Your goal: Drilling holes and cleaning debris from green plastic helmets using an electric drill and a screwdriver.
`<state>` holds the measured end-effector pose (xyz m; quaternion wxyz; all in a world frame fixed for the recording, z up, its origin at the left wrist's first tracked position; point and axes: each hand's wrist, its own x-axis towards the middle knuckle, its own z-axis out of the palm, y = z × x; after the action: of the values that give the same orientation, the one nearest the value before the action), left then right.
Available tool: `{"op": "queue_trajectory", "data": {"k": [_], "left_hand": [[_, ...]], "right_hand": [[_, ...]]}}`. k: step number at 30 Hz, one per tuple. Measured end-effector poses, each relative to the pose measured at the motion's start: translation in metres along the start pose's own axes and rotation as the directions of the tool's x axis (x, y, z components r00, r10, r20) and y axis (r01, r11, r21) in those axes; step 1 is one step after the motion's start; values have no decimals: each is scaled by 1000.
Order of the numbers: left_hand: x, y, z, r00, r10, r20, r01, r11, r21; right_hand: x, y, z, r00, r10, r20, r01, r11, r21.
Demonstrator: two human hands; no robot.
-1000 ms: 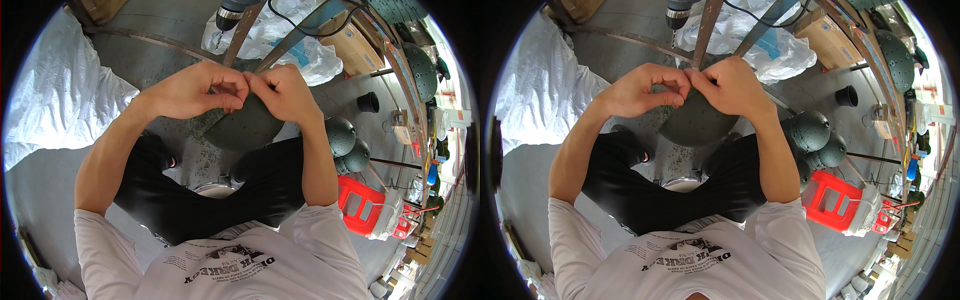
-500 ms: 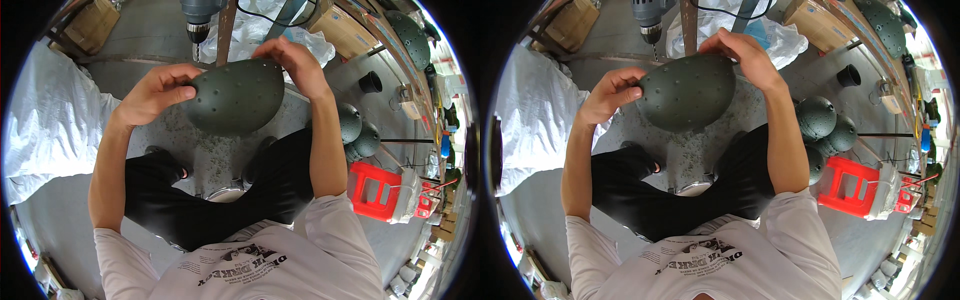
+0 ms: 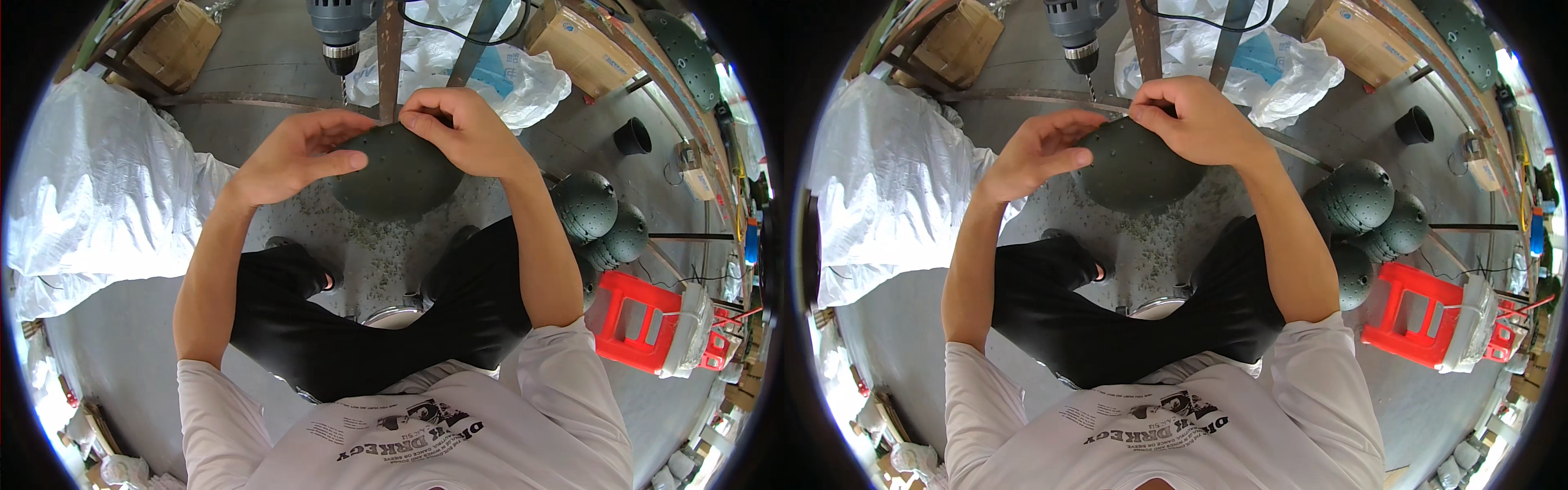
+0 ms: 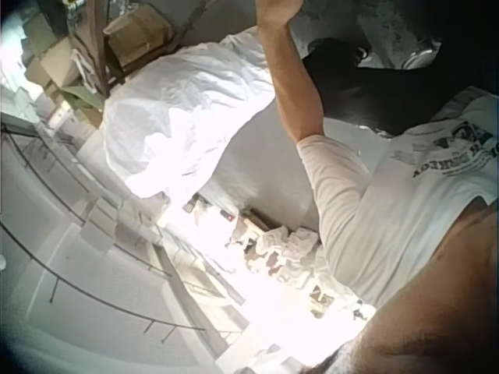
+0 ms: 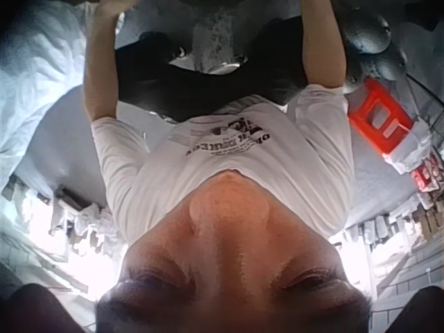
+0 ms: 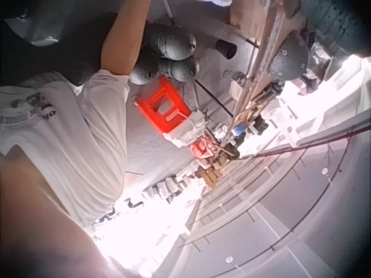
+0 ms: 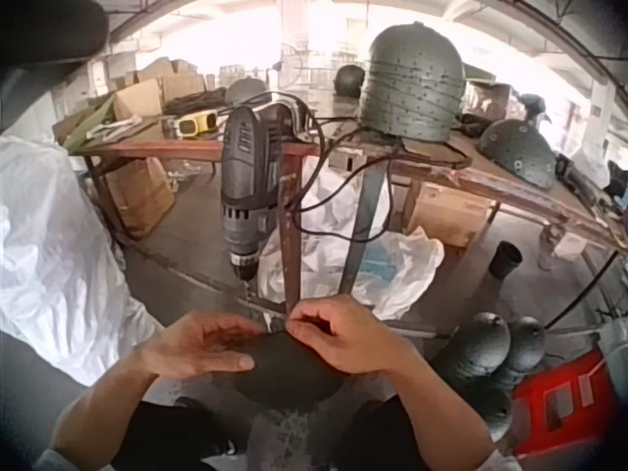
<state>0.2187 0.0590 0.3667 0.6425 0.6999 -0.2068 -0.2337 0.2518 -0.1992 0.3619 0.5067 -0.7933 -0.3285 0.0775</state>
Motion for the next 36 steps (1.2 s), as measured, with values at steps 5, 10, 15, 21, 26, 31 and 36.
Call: {"op": "queue_trajectory", "data": {"k": [5,10,15,21,26,31,36], "left_hand": [[2,-4,3,999,-47,-28,50,987,151],[9,-6,-1,996,-55,-63,75,921,383],[-5,-10,-2,988,-47,-150,108,896,430],[6,-14,11,997,-12,-80,46,894,445],[2,-21,16,994,-44,-100,86,876,474],[-7,-20,11,992,-37,-123,90,886,454],[-6,-20,-2,968,156,-195,-60,903,425]], "right_hand": [[-1,-2,8,1000,-13,-27,13,1000,15],[-2,2,6,1000,-28,-2,27,994,-103],[6,9,22,994,-97,57,105,981,-163],[-3,14,21,997,-70,46,80,956,-283],[-16,10,28,997,-72,38,81,931,-356],[-22,1,33,995,-35,89,72,885,-459],[-30,-5,35,996,-67,56,87,849,-522]]}}
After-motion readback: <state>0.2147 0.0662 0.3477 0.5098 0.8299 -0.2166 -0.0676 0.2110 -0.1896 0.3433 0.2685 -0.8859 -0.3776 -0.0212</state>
